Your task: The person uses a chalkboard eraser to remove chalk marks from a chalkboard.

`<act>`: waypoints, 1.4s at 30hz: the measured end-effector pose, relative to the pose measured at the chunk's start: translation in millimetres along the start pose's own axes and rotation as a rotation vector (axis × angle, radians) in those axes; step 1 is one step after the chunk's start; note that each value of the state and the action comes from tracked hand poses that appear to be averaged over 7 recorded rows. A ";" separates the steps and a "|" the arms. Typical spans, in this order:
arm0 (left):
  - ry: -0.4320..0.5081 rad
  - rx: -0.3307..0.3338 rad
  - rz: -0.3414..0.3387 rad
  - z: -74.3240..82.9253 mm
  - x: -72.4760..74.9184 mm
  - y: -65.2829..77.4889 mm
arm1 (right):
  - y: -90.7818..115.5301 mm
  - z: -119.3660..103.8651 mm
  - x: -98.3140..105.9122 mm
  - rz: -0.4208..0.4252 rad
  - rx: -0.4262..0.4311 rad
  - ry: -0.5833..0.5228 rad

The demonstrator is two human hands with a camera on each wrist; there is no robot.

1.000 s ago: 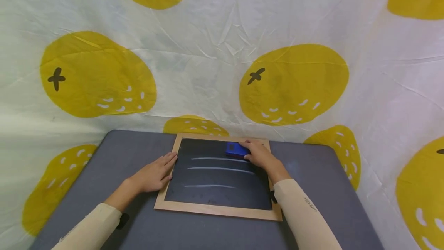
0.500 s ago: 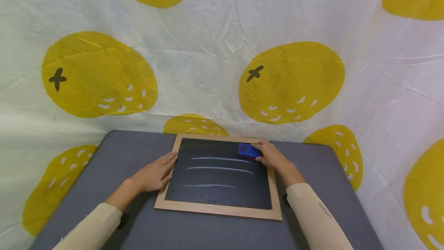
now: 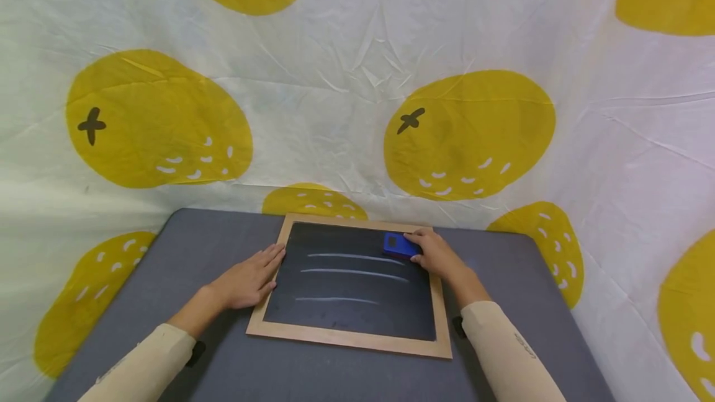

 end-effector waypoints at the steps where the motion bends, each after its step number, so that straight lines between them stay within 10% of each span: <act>1: -0.002 0.000 -0.002 -0.3 -0.6 0.0 | 0.9 -0.1 -0.2 0.002 -0.001 0.000; 42: -0.005 0.011 0.003 -7.4 -9.1 2.7 | 27.0 -16.9 -7.9 -0.044 0.036 0.001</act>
Point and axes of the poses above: each hand's wrist, its own y-axis away from the middle knuckle, its own x-axis out of the back of the hand, z = x × y, the point moved 6 cm from there along -y, towards the middle knuckle, and after that the axes turned 6 degrees about -x, right-handed, at the moved point
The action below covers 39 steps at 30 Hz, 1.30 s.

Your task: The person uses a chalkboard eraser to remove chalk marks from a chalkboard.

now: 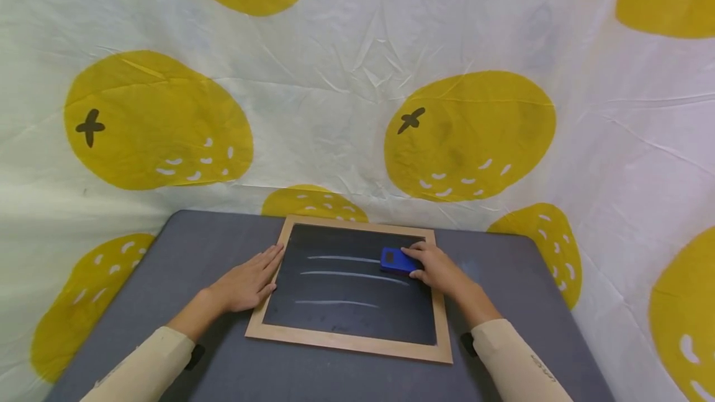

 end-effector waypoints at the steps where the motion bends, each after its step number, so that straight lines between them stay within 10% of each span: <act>1: 0.001 -0.001 0.001 0.4 0.9 0.4 | 0.1 -0.4 0.1 0.001 0.004 0.004; 39: 0.003 -0.019 -0.004 2.1 5.6 -1.5 | -75.9 -100.4 -23.3 -0.099 0.081 -0.005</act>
Point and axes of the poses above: each hand's wrist, its own y-axis away from the middle knuckle, its own x-axis out of the back of the hand, z = x × y, the point moved 6 cm from there along -y, towards the middle knuckle, and after that the axes turned 6 degrees about -x, right-handed, at the moved point
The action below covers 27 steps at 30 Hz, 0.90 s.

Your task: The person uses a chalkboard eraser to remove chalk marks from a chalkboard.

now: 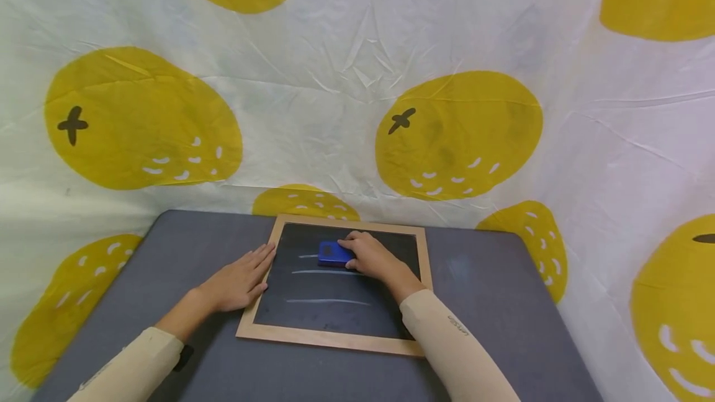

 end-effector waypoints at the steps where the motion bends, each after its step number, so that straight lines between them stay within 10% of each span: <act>1: 0.000 0.001 0.002 0.0 0.2 0.3 | -2.6 -2.1 -0.9 -0.001 0.002 0.003; 27: -0.058 0.038 -0.017 -2.0 -5.0 -1.1 | -62.8 -75.4 -20.9 -0.029 -0.041 0.102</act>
Point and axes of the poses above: each hand's wrist, its own y-axis away from the middle knuckle, its own x-axis out of the back of the hand, z = x × y, the point moved 6 cm from there along -y, towards the middle knuckle, and after that the axes turned 6 degrees about -x, right-handed, at the moved point
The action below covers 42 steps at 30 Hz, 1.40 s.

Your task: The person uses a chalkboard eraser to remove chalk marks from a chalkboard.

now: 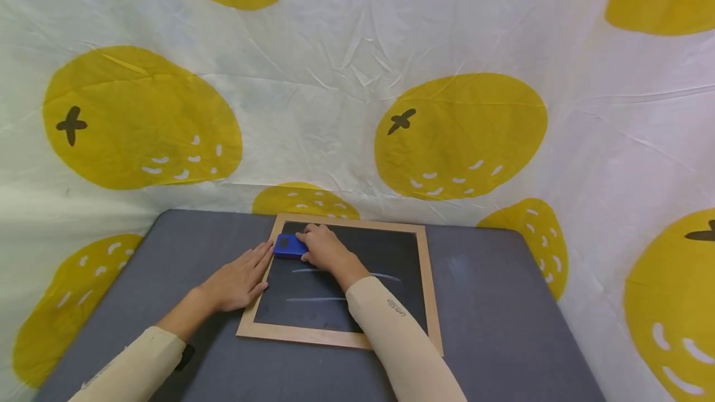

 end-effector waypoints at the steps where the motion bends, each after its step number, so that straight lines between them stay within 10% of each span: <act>1: -0.007 0.004 -0.007 -0.2 0.0 -0.3 | -0.8 -0.6 0.2 -0.002 -0.004 -0.003; 18: -0.005 0.006 0.006 0.2 3.3 1.0 | 8.2 2.7 2.2 -0.019 0.002 -0.037; 42: -0.025 -0.019 0.017 0.2 3.1 -1.0 | 58.0 70.7 3.8 0.002 -0.041 -0.137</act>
Point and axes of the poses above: each hand's wrist, its own y-axis away from the middle knuckle, its own x-axis out of the back of the hand, z = x × y, the point moved 6 cm from there along -y, towards the middle knuckle, and after that the axes turned 6 degrees about -x, right-handed, at the moved point
